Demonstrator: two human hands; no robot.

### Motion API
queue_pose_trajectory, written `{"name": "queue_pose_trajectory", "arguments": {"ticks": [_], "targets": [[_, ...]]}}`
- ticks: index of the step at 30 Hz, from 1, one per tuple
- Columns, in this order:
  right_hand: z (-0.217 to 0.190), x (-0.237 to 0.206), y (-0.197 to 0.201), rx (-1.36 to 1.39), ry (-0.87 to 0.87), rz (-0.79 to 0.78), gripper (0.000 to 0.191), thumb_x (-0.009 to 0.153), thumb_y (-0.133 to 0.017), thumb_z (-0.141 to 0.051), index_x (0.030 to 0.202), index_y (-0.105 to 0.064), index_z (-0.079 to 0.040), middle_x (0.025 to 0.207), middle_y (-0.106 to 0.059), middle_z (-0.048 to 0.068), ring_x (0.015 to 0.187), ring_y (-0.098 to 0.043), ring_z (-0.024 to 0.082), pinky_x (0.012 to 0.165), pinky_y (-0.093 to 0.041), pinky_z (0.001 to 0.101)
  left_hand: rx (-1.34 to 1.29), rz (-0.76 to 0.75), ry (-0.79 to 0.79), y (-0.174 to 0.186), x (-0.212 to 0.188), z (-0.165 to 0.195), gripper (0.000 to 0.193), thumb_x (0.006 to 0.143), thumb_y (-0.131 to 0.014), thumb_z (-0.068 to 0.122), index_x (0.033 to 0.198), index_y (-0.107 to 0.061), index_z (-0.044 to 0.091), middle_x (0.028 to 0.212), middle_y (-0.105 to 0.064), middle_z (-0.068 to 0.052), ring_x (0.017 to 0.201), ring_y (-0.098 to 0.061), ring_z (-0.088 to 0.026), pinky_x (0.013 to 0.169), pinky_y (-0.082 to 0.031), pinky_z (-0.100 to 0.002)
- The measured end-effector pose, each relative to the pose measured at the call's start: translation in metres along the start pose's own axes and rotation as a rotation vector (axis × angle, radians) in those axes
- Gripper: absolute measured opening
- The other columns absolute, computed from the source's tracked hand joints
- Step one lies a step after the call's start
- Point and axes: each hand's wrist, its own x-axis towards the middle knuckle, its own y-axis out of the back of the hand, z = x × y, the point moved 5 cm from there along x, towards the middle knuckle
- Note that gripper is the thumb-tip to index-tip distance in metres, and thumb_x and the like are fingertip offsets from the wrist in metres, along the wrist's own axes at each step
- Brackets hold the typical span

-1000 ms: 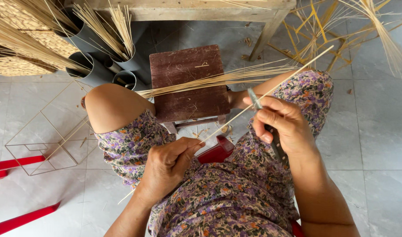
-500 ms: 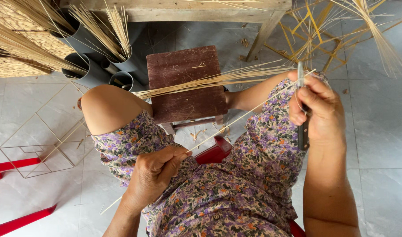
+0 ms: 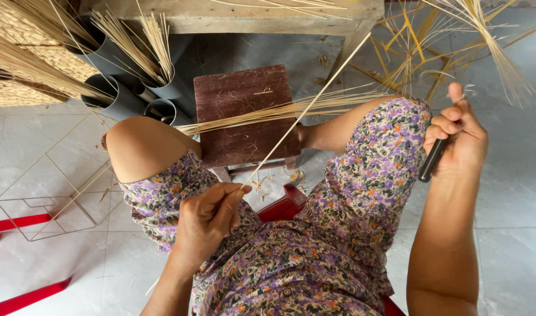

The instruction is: The person sits on a low stool and splits thin bamboo sticks into narrow strips, holding a bundle across their lap and using a small knife to shave and split each stick. They separate finished strips, set them aside, and reach for new sticks from the bundle to repeat the process.

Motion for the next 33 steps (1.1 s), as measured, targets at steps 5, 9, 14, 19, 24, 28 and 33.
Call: {"name": "queue_pose_trajectory", "arguments": {"ticks": [5, 9, 14, 19, 24, 28, 33], "targets": [[0.042, -0.052, -0.090, -0.621, 0.052, -0.304, 0.050, 0.105, -0.058, -0.015, 0.155, -0.050, -0.012, 0.065, -0.055, -0.002, 0.048, -0.048, 0.005, 0.042, -0.038, 0.0206, -0.017, -0.017, -0.063, -0.015, 0.013, 0.011, 0.015, 0.098, -0.064, 0.008, 0.104, -0.077, 0.003, 0.056, -0.067, 0.000, 0.046, -0.060, -0.002, 0.039, -0.045, -0.022], [0.111, -0.106, -0.146, -0.833, -0.303, -0.508, 0.059, 0.101, -0.055, -0.016, 0.158, -0.043, -0.008, 0.063, -0.063, 0.006, 0.047, -0.049, 0.006, 0.043, -0.041, 0.0208, 0.007, -0.065, -0.062, -0.027, 0.017, 0.023, 0.014, 0.098, -0.066, 0.009, 0.103, -0.078, 0.004, 0.056, -0.067, -0.001, 0.048, -0.062, -0.003, 0.040, -0.045, -0.022], [0.158, -0.131, -0.175, -0.679, -0.481, -0.705, 0.050, 0.103, -0.056, -0.010, 0.152, -0.046, -0.006, 0.075, -0.072, 0.013, 0.050, -0.056, 0.010, 0.048, -0.049, 0.0239, 0.017, -0.108, -0.079, -0.032, 0.018, 0.033, 0.014, 0.097, -0.067, 0.008, 0.105, -0.078, 0.005, 0.056, -0.066, -0.003, 0.049, -0.061, -0.003, 0.042, -0.047, -0.023], [0.162, -0.127, -0.168, -0.677, -0.412, -0.655, 0.037, 0.104, -0.059, -0.008, 0.141, -0.061, -0.001, 0.076, -0.072, 0.014, 0.051, -0.054, 0.010, 0.047, -0.046, 0.0239, -0.038, -0.120, -0.101, -0.030, 0.014, 0.031, 0.017, 0.097, -0.067, 0.007, 0.110, -0.078, 0.006, 0.063, -0.069, -0.004, 0.051, -0.060, -0.004, 0.045, -0.048, -0.023], [0.153, -0.124, -0.160, -0.673, -0.438, -0.573, 0.037, 0.103, -0.058, -0.010, 0.139, -0.063, 0.000, 0.071, -0.069, 0.012, 0.049, -0.052, 0.010, 0.046, -0.044, 0.0227, -0.013, -0.117, -0.057, -0.027, 0.007, 0.024, 0.016, 0.096, -0.068, 0.006, 0.108, -0.079, 0.007, 0.066, -0.073, -0.004, 0.051, -0.059, -0.004, 0.045, -0.048, -0.023], [0.143, -0.117, -0.156, -0.682, -0.417, -0.520, 0.037, 0.103, -0.058, -0.010, 0.137, -0.064, 0.002, 0.067, -0.067, 0.011, 0.048, -0.051, 0.009, 0.045, -0.042, 0.0217, 0.009, -0.107, -0.133, -0.019, 0.003, 0.025, 0.016, 0.096, -0.067, 0.004, 0.108, -0.077, 0.005, 0.076, -0.077, -0.003, 0.056, -0.063, -0.003, 0.050, -0.051, -0.023], [0.137, -0.108, -0.151, -0.582, -0.371, -0.537, 0.036, 0.104, -0.058, -0.010, 0.138, -0.062, 0.002, 0.068, -0.066, 0.011, 0.048, -0.050, 0.010, 0.043, -0.041, 0.0228, 0.011, -0.112, -0.080, -0.016, -0.001, 0.018, 0.014, 0.096, -0.067, 0.007, 0.105, -0.078, 0.006, 0.074, -0.078, -0.004, 0.052, -0.060, -0.004, 0.045, -0.048, -0.023]]}}
